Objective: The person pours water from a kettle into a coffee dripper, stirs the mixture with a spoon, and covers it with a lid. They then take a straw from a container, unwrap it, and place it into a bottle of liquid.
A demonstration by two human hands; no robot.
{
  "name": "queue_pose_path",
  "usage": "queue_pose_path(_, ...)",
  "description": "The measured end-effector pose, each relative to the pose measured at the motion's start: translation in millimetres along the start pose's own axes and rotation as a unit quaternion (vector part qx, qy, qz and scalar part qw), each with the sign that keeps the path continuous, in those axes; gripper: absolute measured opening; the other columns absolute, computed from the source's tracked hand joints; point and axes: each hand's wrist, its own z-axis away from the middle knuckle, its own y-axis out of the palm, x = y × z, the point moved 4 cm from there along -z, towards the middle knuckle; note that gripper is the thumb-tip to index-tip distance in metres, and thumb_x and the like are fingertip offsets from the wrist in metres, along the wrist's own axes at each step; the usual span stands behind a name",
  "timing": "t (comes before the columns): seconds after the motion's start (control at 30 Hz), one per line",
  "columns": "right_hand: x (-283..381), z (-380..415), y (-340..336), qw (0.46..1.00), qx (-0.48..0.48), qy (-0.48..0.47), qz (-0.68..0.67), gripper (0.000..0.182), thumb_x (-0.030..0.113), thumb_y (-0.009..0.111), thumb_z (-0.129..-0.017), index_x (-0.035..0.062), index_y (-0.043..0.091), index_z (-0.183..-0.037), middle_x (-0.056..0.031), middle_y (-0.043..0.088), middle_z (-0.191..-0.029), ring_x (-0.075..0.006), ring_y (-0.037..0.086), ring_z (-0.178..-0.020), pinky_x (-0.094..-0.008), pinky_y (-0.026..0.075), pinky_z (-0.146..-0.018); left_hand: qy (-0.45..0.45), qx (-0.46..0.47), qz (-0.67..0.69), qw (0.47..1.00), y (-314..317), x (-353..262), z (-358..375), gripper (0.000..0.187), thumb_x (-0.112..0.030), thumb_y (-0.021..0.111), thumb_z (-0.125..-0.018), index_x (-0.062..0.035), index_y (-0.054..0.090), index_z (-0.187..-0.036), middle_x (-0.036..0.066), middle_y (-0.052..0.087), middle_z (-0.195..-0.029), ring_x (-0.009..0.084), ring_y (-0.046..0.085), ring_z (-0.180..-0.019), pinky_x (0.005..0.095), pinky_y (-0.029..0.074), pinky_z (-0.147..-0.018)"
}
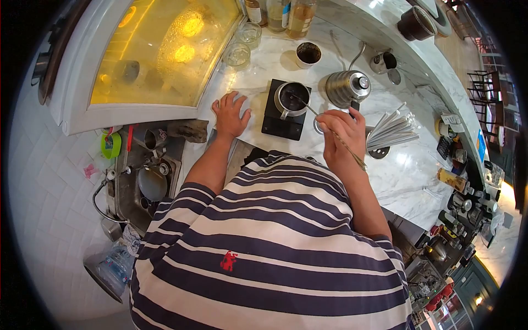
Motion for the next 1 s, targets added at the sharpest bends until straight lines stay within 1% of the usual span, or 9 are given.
queue_pose_path(0.07, -0.6, -7.3, 1.0, 1.000, -0.004, -0.009, -0.005, 0.013, 0.002, 0.071, -0.091, 0.0097, 0.068, -0.102, -0.0010, 0.073, -0.098, -0.0214, 0.069, -0.104, -0.0514, 0.040, -0.103, 0.001, -0.004, -0.003, 1.000, 0.2, 0.8, -0.5, 0.048, -0.032, 0.075, -0.086, -0.0181, 0.065, -0.131, 0.010, 0.054, -0.141, 0.0315, 0.046, -0.134, 0.0573, 0.026, -0.112)
queue_pose_path(0.17, -10.4, -8.7, -3.2, 1.000, -0.008, 0.013, 0.021, 0.013, 0.002, 0.070, -0.092, 0.0098, 0.068, -0.102, -0.0011, 0.073, -0.098, -0.0215, 0.069, -0.104, -0.0512, 0.040, -0.103, 0.002, -0.007, 0.000, 1.000, 1.6, 2.6, 0.3, 0.048, -0.032, 0.074, -0.086, -0.0182, 0.065, -0.131, 0.010, 0.054, -0.141, 0.0316, 0.046, -0.135, 0.0578, 0.026, -0.112)
queue_pose_path(0.27, -11.6, -3.5, -8.2, 1.000, 0.006, 0.002, 0.022, 0.011, 0.003, 0.070, -0.092, 0.0096, 0.068, -0.101, -0.0018, 0.072, -0.097, -0.0215, 0.069, -0.103, -0.0507, 0.040, -0.103, -0.005, -0.012, 0.007, 1.000, 0.6, 2.6, 0.1, 0.048, -0.035, 0.075, -0.086, -0.0195, 0.065, -0.130, 0.009, 0.054, -0.142, 0.0298, 0.046, -0.136, 0.0603, 0.026, -0.111)
queue_pose_path(0.47, -3.3, -5.6, 2.0, 1.000, 0.003, -0.013, -0.005, 0.009, 0.004, 0.069, -0.094, 0.0092, 0.068, -0.101, -0.0021, 0.072, -0.097, -0.0213, 0.068, -0.101, -0.0508, 0.041, -0.101, -0.004, -0.009, 0.005, 1.000, 0.0, 0.9, 0.7, 0.048, -0.032, 0.074, -0.086, -0.0184, 0.064, -0.131, 0.010, 0.054, -0.142, 0.0307, 0.045, -0.136, 0.0583, 0.025, -0.112)
queue_pose_path(0.57, -9.5, -7.4, -0.9, 1.000, -0.004, 0.001, 0.007, 0.008, 0.004, 0.069, -0.094, 0.0089, 0.068, -0.100, -0.0011, 0.072, -0.098, -0.0215, 0.068, -0.098, -0.0506, 0.042, -0.100, 0.003, -0.022, -0.011, 1.000, 2.9, 1.6, 2.9, 0.048, -0.034, 0.074, -0.086, -0.0192, 0.064, -0.131, 0.010, 0.055, -0.141, 0.0298, 0.046, -0.136, 0.0619, 0.027, -0.110)
queue_pose_path(0.7, -13.9, -3.3, -9.0, 1.000, 0.008, -0.002, 0.022, 0.009, 0.004, 0.069, -0.093, 0.0086, 0.067, -0.100, 0.0003, 0.072, -0.099, -0.0213, 0.067, -0.096, -0.0494, 0.042, -0.098, 0.021, -0.021, -0.014, 0.999, 3.9, 0.6, 3.8, 0.049, -0.033, 0.072, -0.087, -0.0159, 0.062, -0.132, 0.012, 0.053, -0.142, 0.0316, 0.045, -0.136, 0.0623, 0.028, -0.110)
queue_pose_path(0.77, -8.3, -0.7, -8.1, 0.999, 0.006, -0.027, 0.018, 0.011, 0.003, 0.071, -0.092, 0.0092, 0.067, -0.100, -0.0009, 0.072, -0.096, -0.0209, 0.067, -0.096, -0.0486, 0.042, -0.098, 0.030, -0.022, -0.010, 0.999, 4.1, -1.4, 2.1, 0.049, -0.032, 0.071, -0.088, -0.0141, 0.062, -0.133, 0.014, 0.052, -0.142, 0.0328, 0.045, -0.136, 0.0623, 0.028, -0.110)
queue_pose_path(0.87, -0.4, 1.0, 0.1, 0.999, -0.004, -0.032, 0.000, 0.013, 0.004, 0.073, -0.091, 0.0099, 0.067, -0.100, -0.0022, 0.072, -0.093, -0.0208, 0.068, -0.096, -0.0489, 0.042, -0.099, 0.025, -0.022, -0.023, 0.999, 7.0, -2.6, 4.0, 0.050, -0.031, 0.070, -0.088, -0.0117, 0.061, -0.133, 0.015, 0.051, -0.142, 0.0339, 0.045, -0.136, 0.0626, 0.028, -0.110)
queue_pose_path(1.0, 2.5, -3.7, 1.3, 1.000, -0.012, -0.021, 0.015, 0.011, 0.005, 0.072, -0.091, 0.0096, 0.067, -0.099, -0.0023, 0.073, -0.094, -0.0209, 0.068, -0.096, -0.0494, 0.042, -0.100, -0.005, -0.035, -0.032, 0.999, 10.4, -13.7, 7.8, 0.051, -0.031, 0.068, -0.089, -0.0096, 0.060, -0.135, 0.017, 0.050, -0.145, 0.0358, 0.043, -0.139, 0.0652, 0.027, -0.111)
